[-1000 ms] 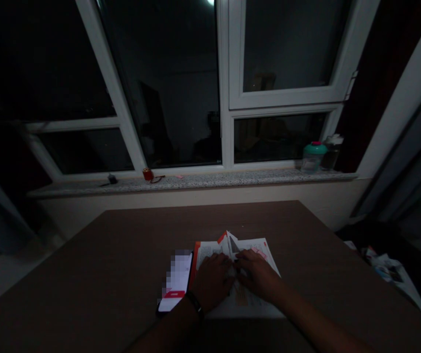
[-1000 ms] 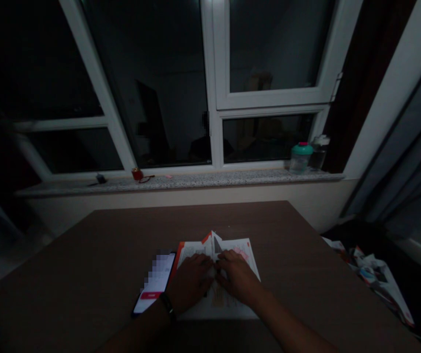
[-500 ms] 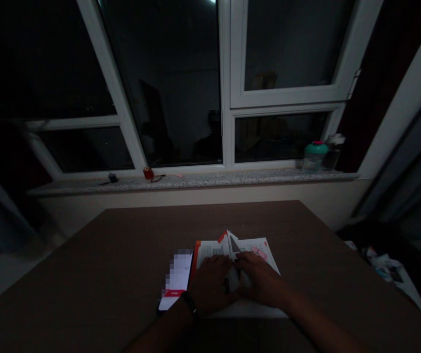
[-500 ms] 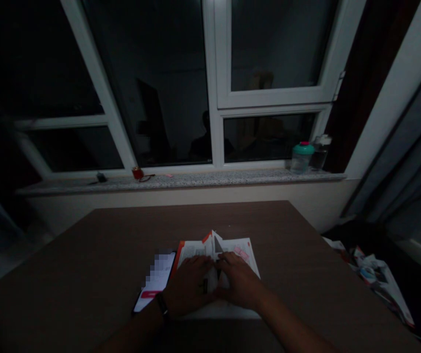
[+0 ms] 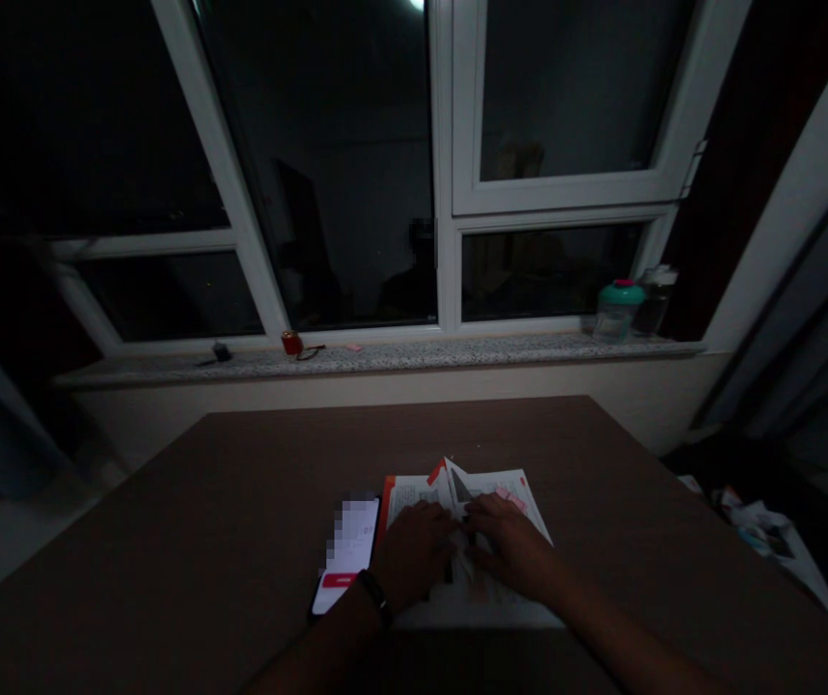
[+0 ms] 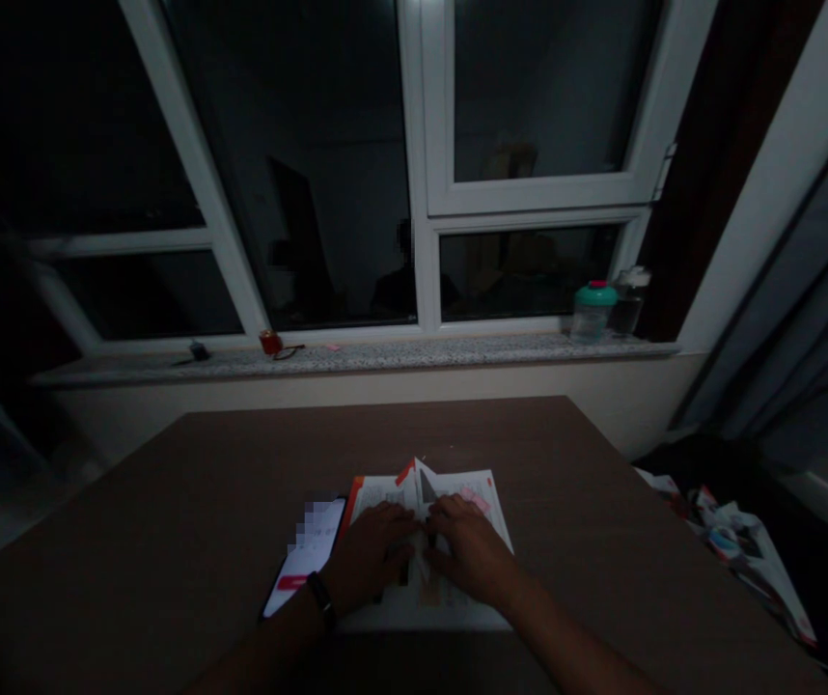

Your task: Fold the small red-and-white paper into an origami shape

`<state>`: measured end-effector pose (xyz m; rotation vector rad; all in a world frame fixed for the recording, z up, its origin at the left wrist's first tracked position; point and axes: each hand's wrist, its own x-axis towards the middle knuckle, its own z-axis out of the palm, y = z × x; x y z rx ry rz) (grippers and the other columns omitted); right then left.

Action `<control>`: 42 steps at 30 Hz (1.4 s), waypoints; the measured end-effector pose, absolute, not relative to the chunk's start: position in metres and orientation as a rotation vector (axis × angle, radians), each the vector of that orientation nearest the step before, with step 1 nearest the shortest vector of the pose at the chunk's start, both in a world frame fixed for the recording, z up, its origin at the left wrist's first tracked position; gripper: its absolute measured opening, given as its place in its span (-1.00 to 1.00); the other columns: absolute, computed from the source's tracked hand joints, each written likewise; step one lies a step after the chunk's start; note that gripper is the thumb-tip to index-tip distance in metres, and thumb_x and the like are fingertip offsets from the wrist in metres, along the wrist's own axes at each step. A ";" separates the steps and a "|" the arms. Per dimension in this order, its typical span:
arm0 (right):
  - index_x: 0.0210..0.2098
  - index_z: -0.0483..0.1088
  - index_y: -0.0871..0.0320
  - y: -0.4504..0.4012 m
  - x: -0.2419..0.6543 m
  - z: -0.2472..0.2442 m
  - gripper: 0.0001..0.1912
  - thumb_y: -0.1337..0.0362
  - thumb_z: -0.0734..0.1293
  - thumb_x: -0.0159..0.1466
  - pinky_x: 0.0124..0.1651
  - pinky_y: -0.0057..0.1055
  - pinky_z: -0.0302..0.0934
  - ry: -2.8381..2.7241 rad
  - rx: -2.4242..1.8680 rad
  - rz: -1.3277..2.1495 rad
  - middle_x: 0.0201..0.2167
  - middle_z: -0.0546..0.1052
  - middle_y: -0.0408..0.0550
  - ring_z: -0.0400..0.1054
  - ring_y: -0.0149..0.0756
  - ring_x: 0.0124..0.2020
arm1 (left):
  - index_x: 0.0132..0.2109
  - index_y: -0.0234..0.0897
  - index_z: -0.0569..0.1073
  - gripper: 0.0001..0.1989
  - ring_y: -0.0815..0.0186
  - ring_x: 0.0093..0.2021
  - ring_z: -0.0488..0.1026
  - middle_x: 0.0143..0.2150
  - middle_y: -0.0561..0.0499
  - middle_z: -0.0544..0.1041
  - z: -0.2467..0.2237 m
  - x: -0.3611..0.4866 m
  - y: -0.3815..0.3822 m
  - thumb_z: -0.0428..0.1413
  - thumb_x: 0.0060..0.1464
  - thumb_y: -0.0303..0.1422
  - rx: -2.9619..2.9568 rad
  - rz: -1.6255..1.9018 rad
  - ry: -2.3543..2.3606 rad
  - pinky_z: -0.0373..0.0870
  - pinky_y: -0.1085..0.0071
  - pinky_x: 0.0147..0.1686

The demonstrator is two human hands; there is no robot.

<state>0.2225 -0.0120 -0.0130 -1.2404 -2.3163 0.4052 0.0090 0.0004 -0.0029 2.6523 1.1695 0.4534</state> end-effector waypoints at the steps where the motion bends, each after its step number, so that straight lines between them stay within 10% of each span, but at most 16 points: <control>1: -0.12 0.46 0.07 -0.012 0.223 -0.013 -0.77 0.30 0.38 0.20 0.13 -0.18 0.09 -2.316 -1.237 0.407 -0.02 0.43 0.00 0.26 -0.10 0.05 | 0.04 -0.18 0.47 -0.70 0.11 0.07 0.35 0.06 -0.03 0.47 -0.004 0.009 0.000 0.13 0.16 -0.46 2.648 0.454 1.177 0.24 0.15 0.10; 42: -0.23 0.49 0.04 -0.016 0.224 -0.006 -0.76 0.23 0.50 0.10 0.06 -0.19 0.10 -2.388 -1.170 0.499 -0.14 0.45 -0.07 0.28 -0.11 -0.05 | -0.17 -0.21 0.52 -0.86 0.22 -0.08 0.38 -0.18 0.03 0.46 -0.012 -0.001 0.023 0.15 0.13 -0.50 2.525 0.508 1.036 0.31 0.34 -0.08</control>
